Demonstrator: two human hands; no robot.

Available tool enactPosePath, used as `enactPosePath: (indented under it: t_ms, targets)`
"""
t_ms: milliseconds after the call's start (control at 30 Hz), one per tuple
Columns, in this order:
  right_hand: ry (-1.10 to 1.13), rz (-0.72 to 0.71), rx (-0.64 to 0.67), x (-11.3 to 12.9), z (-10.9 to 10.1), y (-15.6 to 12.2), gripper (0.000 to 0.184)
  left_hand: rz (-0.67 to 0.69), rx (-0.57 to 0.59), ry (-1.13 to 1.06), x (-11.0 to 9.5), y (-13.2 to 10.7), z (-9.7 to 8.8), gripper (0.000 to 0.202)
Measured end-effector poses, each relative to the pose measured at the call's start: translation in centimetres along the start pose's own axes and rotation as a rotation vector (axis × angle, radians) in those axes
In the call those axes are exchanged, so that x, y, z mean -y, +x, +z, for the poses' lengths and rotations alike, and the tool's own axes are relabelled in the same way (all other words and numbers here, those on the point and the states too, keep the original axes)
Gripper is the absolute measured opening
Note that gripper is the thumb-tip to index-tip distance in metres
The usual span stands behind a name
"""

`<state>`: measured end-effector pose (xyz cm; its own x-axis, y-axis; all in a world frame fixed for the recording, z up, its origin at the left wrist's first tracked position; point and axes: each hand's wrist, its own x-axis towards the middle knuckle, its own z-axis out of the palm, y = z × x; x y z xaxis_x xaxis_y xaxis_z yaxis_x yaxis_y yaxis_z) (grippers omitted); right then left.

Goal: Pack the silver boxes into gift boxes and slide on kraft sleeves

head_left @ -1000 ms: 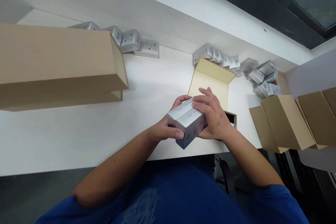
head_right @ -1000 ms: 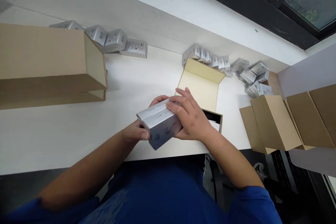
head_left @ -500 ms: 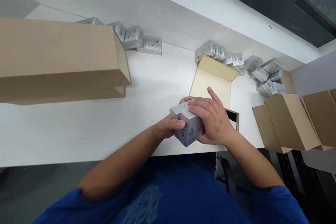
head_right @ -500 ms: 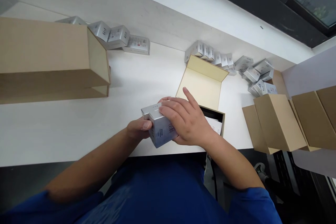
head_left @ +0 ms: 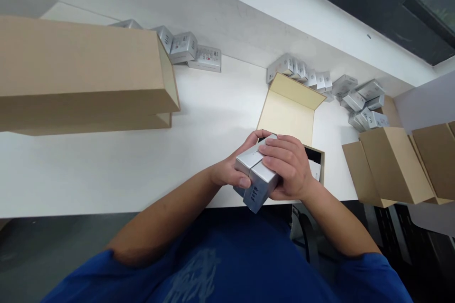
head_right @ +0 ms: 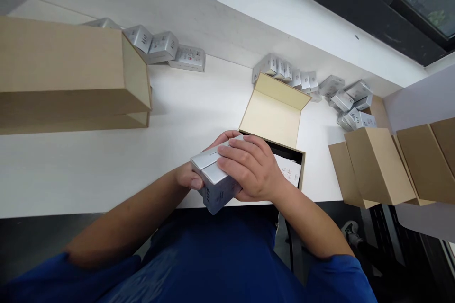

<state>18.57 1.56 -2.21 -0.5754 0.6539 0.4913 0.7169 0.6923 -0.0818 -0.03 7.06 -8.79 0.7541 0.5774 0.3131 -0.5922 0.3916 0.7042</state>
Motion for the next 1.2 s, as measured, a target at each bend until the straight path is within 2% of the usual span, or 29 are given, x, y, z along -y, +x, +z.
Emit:
enactPosePath:
  t_ms: [100,167,267,333,433,533,633,733,800,900,1033,1100,1200]
  targets:
    - [0.055,-0.016,-0.08,0.7,-0.3,1.0,0.064,0.041,-0.036,-0.059,0.9,0.0,-0.3,0.097]
    - [0.085,0.009,-0.083,1.2,-0.6,1.9,0.072,0.049,-0.064,-0.101,1.1,0.0,-0.3,0.095]
    - [0.12,0.033,-0.064,1.2,-1.7,2.9,0.077,0.031,-0.089,-0.127,0.7,-0.1,-0.1,0.091]
    - [0.136,0.062,-0.08,0.7,-3.0,3.0,0.077,-0.023,-0.049,-0.121,-0.1,0.0,0.2,0.095]
    - [0.141,0.251,-0.052,-0.7,-5.2,2.4,0.078,-0.018,-0.057,-0.083,-1.4,0.2,0.3,0.102]
    - [0.117,0.442,0.157,-1.5,-6.4,1.8,0.077,0.089,-0.194,-0.063,-2.5,0.7,0.1,0.091]
    - [0.109,0.472,0.449,-1.5,-6.2,1.7,0.071,0.122,-0.246,-0.038,-2.8,0.9,-0.3,0.079]
    - [0.125,0.452,0.59,-1.0,-5.3,2.0,0.07,0.123,-0.223,0.023,-2.5,1.0,-0.7,0.083]
    - [0.137,0.455,0.586,-0.8,-4.7,2.1,0.071,0.132,-0.23,0.051,-2.2,1.0,-0.9,0.087]
    - [0.259,0.489,0.517,-0.9,-3.8,2.3,0.075,0.161,-0.305,0.094,-2.0,1.2,-1.1,0.084]
    - [0.392,0.597,0.447,-1.2,-2.6,2.3,0.077,0.193,-0.402,0.188,-2.2,1.3,-1.3,0.077]
    - [0.356,0.653,0.472,-1.4,-2.4,2.1,0.075,0.18,-0.421,0.194,-2.2,1.3,-1.4,0.074]
    - [0.247,0.671,0.594,-1.6,-2.5,1.8,0.066,0.15,-0.41,0.181,-2.0,1.4,-1.4,0.069]
